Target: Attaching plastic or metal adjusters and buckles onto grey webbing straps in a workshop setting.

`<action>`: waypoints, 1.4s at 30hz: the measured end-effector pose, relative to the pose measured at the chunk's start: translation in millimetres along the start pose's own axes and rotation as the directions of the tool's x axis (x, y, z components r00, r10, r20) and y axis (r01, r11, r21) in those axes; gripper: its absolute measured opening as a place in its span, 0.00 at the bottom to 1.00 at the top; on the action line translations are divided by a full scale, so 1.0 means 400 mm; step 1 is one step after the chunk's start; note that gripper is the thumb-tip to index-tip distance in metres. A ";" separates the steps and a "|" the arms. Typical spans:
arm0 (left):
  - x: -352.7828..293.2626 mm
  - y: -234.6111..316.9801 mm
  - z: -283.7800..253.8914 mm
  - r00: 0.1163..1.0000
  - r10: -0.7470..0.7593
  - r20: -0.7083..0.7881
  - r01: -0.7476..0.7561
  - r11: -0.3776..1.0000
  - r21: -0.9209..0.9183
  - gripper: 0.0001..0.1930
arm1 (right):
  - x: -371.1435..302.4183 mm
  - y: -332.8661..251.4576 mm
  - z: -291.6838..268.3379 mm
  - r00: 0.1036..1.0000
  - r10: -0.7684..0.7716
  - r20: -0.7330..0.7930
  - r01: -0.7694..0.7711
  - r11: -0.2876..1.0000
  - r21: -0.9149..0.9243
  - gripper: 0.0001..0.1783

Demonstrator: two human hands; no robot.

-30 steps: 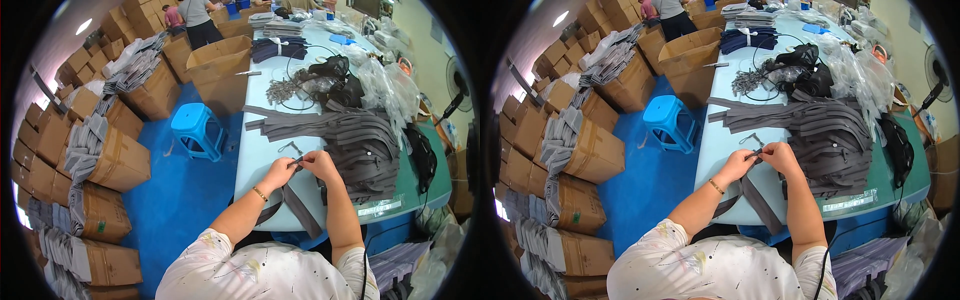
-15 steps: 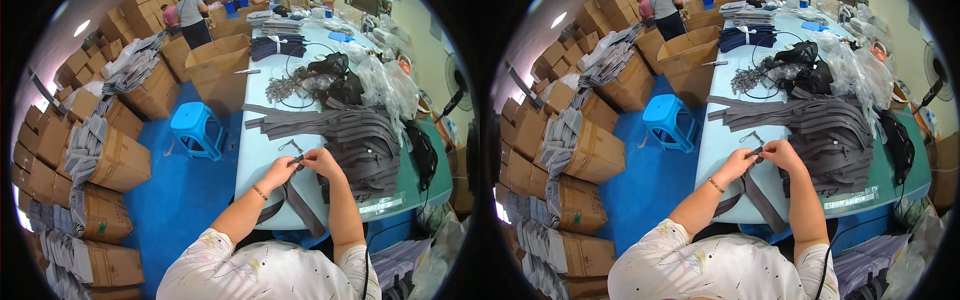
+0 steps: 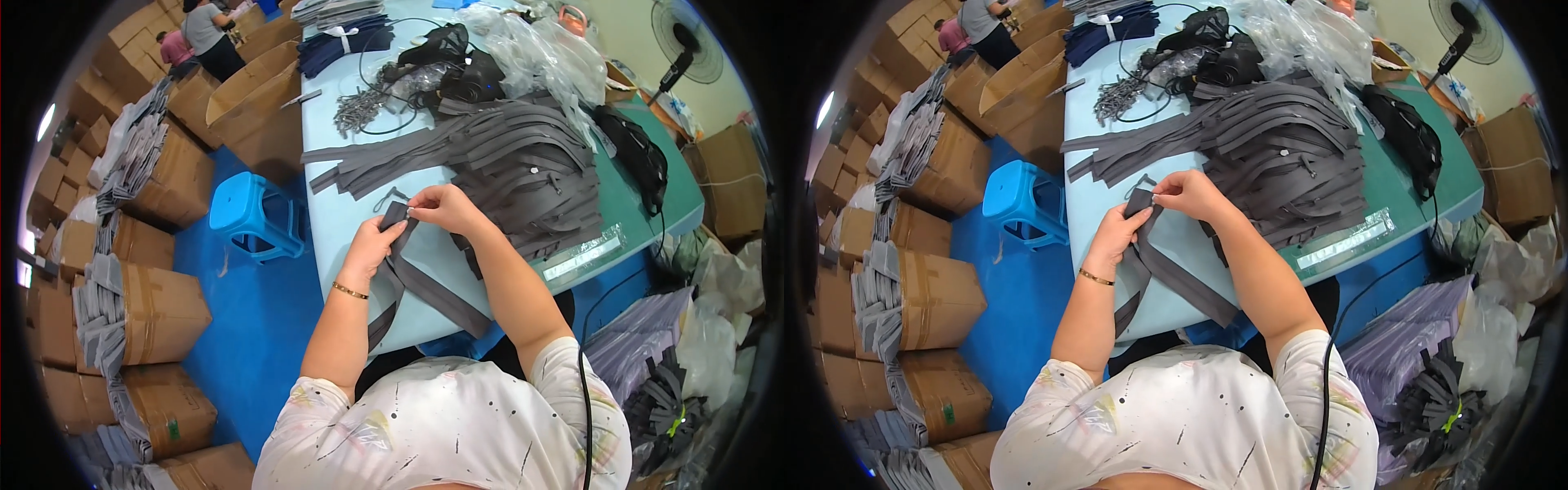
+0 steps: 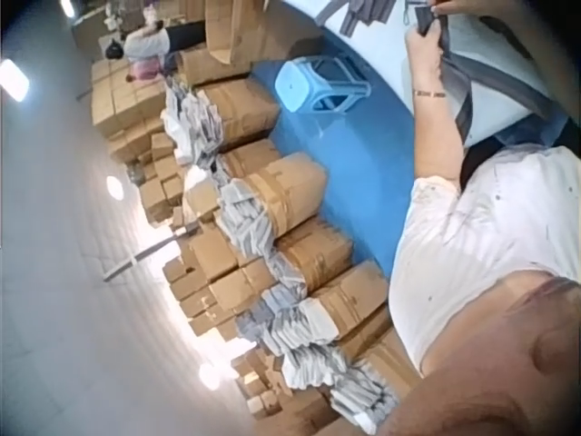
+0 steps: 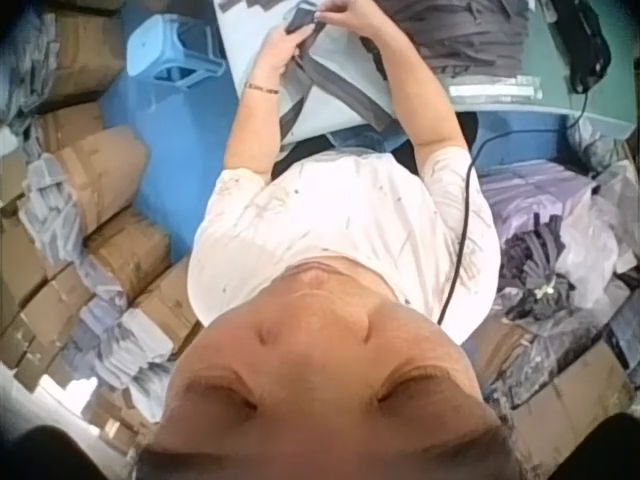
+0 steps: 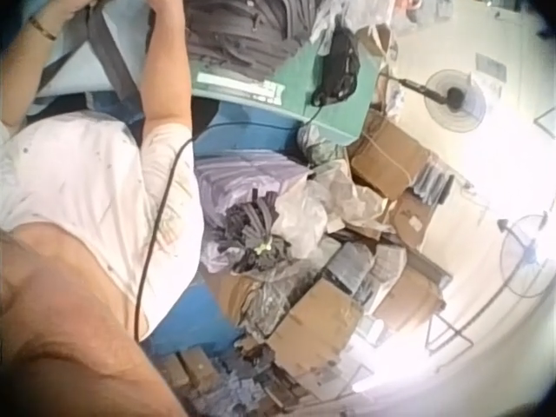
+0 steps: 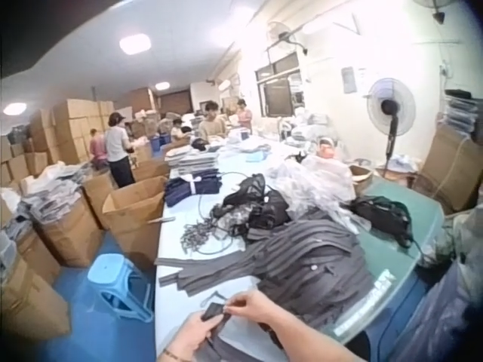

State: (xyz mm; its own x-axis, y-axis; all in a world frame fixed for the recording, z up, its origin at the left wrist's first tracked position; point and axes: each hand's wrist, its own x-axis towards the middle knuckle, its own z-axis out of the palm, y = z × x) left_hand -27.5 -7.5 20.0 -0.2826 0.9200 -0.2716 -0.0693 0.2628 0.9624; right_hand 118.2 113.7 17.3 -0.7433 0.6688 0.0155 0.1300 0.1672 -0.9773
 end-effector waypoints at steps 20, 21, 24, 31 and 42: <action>-0.010 -0.004 0.019 0.997 0.036 -0.066 -0.042 0.994 -0.101 0.07 | -0.006 0.010 0.005 0.992 -0.108 0.065 0.110 0.994 -0.026 0.18; -0.006 -0.009 0.016 0.997 0.044 -0.062 -0.050 0.994 -0.094 0.07 | -0.004 0.019 0.007 0.987 -0.149 0.066 0.149 0.989 0.017 0.18; -0.004 -0.016 0.013 0.996 0.065 -0.058 -0.072 0.990 -0.124 0.07 | -0.008 0.007 0.014 0.991 -0.129 0.031 0.130 0.991 -0.027 0.16; -0.009 -0.016 0.028 0.986 0.115 -0.117 -0.124 0.990 -0.066 0.08 | -0.019 -0.014 0.026 0.993 -0.109 -0.053 0.103 0.989 -0.108 0.13; 0.001 -0.018 0.010 0.990 0.078 -0.119 -0.086 0.994 -0.064 0.05 | -0.001 0.014 0.043 1.000 -0.011 0.003 0.012 0.999 -0.042 0.11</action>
State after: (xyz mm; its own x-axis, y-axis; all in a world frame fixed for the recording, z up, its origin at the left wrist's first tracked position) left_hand -23.2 -7.9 12.9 -0.3992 0.8965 -0.1923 -0.1061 0.1631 0.9809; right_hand 108.1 102.0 8.1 -0.7468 0.6646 0.0261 0.1489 0.2053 -0.9673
